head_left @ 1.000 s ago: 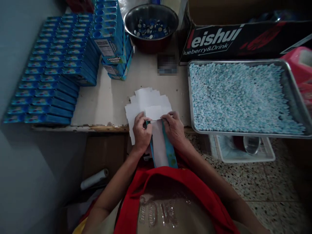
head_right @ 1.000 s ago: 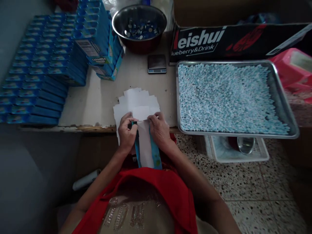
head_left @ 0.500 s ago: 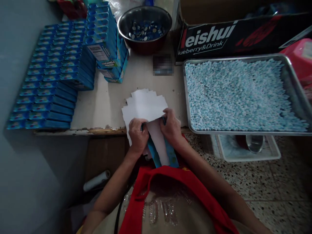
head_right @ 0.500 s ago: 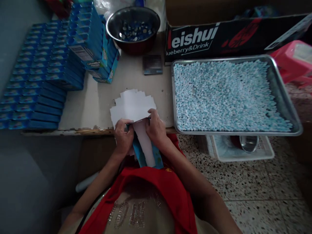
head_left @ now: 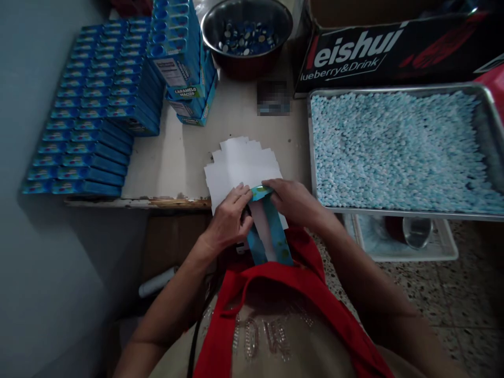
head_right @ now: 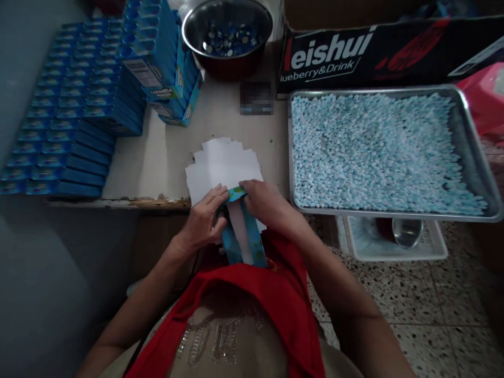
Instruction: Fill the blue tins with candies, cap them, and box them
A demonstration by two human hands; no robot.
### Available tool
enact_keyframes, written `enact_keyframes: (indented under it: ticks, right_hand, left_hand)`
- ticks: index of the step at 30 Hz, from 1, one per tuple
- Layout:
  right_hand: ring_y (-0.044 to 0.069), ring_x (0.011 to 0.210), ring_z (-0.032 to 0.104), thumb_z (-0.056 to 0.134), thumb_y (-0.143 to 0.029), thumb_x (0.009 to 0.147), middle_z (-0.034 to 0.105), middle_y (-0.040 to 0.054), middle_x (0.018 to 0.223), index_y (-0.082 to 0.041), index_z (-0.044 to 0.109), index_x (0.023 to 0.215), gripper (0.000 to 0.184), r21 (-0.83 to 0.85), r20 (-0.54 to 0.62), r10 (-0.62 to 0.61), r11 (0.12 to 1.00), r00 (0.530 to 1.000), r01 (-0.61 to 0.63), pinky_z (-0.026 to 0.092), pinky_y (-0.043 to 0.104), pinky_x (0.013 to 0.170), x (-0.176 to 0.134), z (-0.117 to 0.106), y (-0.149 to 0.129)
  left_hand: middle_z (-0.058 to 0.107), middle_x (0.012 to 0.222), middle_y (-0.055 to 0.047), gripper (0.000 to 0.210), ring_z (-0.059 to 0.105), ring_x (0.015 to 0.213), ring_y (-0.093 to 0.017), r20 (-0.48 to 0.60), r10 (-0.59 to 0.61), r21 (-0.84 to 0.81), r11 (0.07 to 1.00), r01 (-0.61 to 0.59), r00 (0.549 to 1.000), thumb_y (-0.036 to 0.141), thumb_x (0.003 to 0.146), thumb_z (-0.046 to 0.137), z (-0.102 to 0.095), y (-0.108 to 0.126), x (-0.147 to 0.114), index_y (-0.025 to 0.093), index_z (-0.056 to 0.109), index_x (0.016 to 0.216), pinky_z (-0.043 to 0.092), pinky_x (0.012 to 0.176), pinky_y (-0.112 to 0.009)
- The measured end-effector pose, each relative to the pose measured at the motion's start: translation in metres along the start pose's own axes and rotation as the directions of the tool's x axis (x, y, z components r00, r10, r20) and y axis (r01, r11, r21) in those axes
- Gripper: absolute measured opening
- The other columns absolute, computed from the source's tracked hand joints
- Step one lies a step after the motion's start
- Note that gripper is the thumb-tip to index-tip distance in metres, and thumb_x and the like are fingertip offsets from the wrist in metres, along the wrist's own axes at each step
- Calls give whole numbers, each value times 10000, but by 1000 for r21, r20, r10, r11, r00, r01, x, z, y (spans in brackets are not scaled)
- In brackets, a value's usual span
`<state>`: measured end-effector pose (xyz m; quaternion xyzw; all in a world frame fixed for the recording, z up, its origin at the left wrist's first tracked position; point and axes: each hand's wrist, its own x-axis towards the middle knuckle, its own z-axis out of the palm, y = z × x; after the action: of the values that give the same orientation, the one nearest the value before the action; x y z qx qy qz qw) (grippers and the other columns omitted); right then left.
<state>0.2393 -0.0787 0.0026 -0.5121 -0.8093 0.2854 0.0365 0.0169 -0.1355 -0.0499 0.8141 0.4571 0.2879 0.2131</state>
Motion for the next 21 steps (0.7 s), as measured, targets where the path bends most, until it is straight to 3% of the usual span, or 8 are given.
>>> enact_keyframes:
  ticks: [2,4,6,8,11,14,18,21]
  right_hand:
    - [277,1136,779,549,-168,1095,840,145,1290,-173,797,1374,373,57,66,-65,996,996,62,528,341,935,3,-16,6]
    - [267,1047,789,617,-261,1109,867,108,1143,-206,848,1263,283,32,89,-26,999,996,24,510,331,851,12,-24,8]
    - [272,1016,779,720,-306,1067,862,91,1080,-218,854,1255,247,-56,95,45,998,994,-40,473,328,785,25,-27,7]
    - [284,1058,767,783,-346,1033,851,105,1162,-227,853,1284,286,-140,100,40,990,994,-26,456,328,775,37,-26,8]
    - [269,1051,760,772,-361,1039,847,107,1172,-229,886,1198,235,-187,188,-90,974,978,125,462,325,809,49,-28,12]
    - [252,988,758,760,-332,1026,859,91,1101,-228,888,1195,236,-210,281,-174,949,944,237,458,331,827,56,-33,13]
    - [281,1044,756,734,-299,1020,855,123,1169,-194,863,1213,255,-324,354,-178,898,918,298,440,350,832,64,-33,3]
    - [293,1022,752,658,-235,1038,838,150,1185,-170,828,1215,254,-412,342,-162,859,926,303,408,363,789,65,-25,-5]
  left_hand:
    - [745,1519,-161,420,657,1517,-330,-1,-40,-60,997,40,999,170,999,606,-6,-2,4,164,736,1399,555,1290,-541]
    - [832,1332,-132,233,787,1308,-294,-18,-124,-103,987,121,992,232,1067,616,-8,-5,13,191,802,1201,626,1192,-483]
    - [860,1170,-99,121,831,1123,-258,-4,-207,-125,971,205,978,251,1055,688,-10,-9,22,208,801,1055,661,1092,-423]
    - [848,1098,-82,50,820,1048,-245,37,-282,-105,953,284,959,239,993,783,-12,-11,31,207,778,1032,667,1008,-385]
    - [827,1102,-74,275,796,1031,-242,94,-374,-24,926,377,923,213,910,867,-18,-12,42,200,765,1166,653,949,-358]
    - [824,1128,-85,276,794,1049,-256,195,-358,83,934,348,913,192,924,824,-22,-10,54,205,803,1199,635,968,-365]
    - [811,1105,-115,257,784,1061,-278,302,-366,301,913,277,880,74,954,657,-22,-6,72,184,836,1102,614,936,-369]
    - [808,1119,-139,276,775,1080,-291,305,-379,335,901,274,873,58,971,616,-20,-7,76,161,832,1110,611,942,-387]
